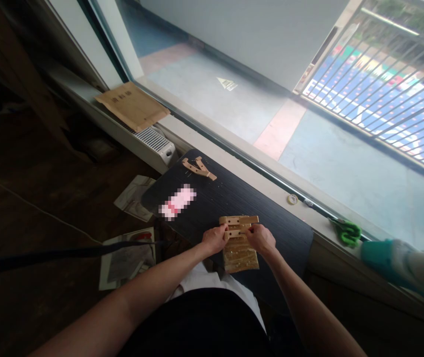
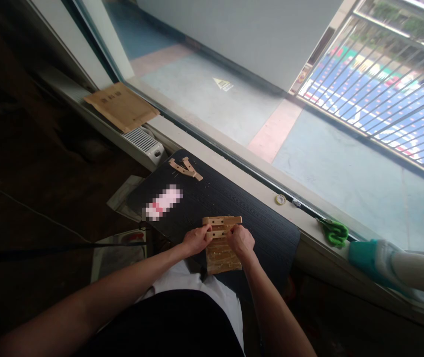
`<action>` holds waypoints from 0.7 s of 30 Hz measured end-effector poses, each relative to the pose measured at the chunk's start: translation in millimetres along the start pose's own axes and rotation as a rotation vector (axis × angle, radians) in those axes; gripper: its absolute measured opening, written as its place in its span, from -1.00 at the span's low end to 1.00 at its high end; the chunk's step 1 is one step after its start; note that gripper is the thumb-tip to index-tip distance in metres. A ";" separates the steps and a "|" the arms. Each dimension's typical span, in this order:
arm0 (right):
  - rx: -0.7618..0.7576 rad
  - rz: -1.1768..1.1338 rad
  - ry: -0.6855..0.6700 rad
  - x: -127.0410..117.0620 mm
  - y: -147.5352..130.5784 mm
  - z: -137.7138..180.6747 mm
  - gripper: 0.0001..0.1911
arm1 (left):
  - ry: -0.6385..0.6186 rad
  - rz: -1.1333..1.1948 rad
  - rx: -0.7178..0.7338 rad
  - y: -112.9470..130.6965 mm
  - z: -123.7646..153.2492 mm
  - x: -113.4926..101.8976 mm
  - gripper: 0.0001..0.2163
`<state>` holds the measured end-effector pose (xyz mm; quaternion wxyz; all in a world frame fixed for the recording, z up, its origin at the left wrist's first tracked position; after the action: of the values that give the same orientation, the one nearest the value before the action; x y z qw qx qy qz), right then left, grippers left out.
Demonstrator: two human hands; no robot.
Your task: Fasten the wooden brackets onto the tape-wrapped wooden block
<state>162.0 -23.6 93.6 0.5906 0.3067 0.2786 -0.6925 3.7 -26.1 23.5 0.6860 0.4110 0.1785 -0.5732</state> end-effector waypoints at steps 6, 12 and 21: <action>-0.170 0.080 -0.013 -14.2 -4.0 9.9 -0.76 | 0.007 0.009 0.017 -1.5 0.8 0.3 -0.78; -0.316 0.139 -0.066 -15.2 -18.5 14.3 -0.76 | 0.006 0.009 0.023 -2.6 -0.4 1.8 -0.78; -0.072 0.039 0.006 8.0 -2.4 7.9 -0.64 | 0.023 0.016 0.045 -3.8 -3.0 3.8 -0.79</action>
<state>157.9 -34.4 92.8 0.6138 0.2930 0.2990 -0.6693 1.9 -26.2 17.6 0.6791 0.4341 0.1701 -0.5670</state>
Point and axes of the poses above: each hand's wrist, its own z-axis away from the middle knuckle, its own x-axis out of the palm, y = z × x, the point moved 1 cm from there along -z, towards the middle knuckle, and after that the axes turned 6 degrees about -x, right-handed, at the moved point
